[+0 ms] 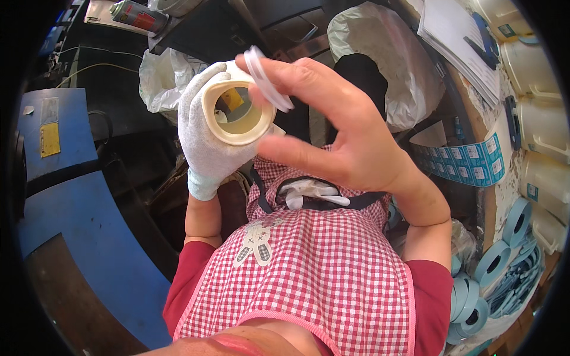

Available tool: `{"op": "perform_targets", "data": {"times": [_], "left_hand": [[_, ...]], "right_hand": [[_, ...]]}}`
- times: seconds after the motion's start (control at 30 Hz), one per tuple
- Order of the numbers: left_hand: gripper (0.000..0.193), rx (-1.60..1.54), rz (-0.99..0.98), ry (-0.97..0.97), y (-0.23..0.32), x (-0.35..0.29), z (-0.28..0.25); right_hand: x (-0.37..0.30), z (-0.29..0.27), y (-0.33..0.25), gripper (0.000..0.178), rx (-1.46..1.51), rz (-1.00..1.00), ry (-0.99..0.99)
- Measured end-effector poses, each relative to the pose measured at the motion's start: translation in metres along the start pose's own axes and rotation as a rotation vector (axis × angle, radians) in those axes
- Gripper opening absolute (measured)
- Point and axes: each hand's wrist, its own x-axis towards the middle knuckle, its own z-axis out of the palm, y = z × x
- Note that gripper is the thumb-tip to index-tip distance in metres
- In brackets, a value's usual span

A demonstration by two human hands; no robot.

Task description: The person repeatedly picks up white plastic pitchers, wipes the interior with a cloth, applies a label, and attaches a blue handle. They then place the assembled pitchers into a nearby basket. The process is repeated for multiple units.

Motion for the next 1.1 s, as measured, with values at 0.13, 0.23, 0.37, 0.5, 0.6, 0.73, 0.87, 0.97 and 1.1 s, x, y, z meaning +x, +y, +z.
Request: {"op": "perform_targets", "data": {"times": [0.13, 0.23, 0.37, 0.5, 0.6, 0.73, 0.87, 0.97, 1.1], "left_hand": [[0.079, 0.035, 0.069, -0.03, 0.002, -0.007, -0.006], [0.073, -0.012, 0.072, -0.011, 0.012, -0.006, -0.006], [0.076, -0.022, 0.093, 0.021, 0.007, -0.018, 0.005], [0.077, 0.008, 0.051, -0.037, 0.007, -0.023, 0.005], [0.077, -0.128, -0.046, -0.058, -0.001, -0.031, 0.005], [0.076, -0.043, 0.017, -0.063, 0.01, -0.024, 0.001], [0.075, 0.0, 0.136, 0.0, 0.009, -0.013, 0.012], [0.076, -0.054, 0.006, -0.096, 0.022, -0.018, 0.01], [0.079, -0.012, -0.05, -0.101, 0.033, -0.022, 0.009]], "right_hand": [[-0.007, 0.025, 0.003, 0.054, -0.215, -0.138, 0.041], [-0.004, 0.035, 0.011, 0.053, -0.478, -0.239, -0.101], [-0.008, 0.046, 0.004, 0.046, -0.758, -0.163, -0.131], [-0.005, 0.055, 0.008, 0.042, -0.953, -0.235, -0.094], [0.005, 0.051, 0.016, 0.037, -1.006, -0.394, -0.136], [0.018, 0.037, 0.014, 0.023, -1.124, -0.406, -0.356], [0.028, 0.024, 0.009, 0.015, -0.981, -0.305, -0.4], [0.026, 0.004, 0.004, 0.014, -0.718, -0.288, -0.496], [0.004, 0.014, 0.007, 0.023, -0.69, -0.19, -0.329]]}}
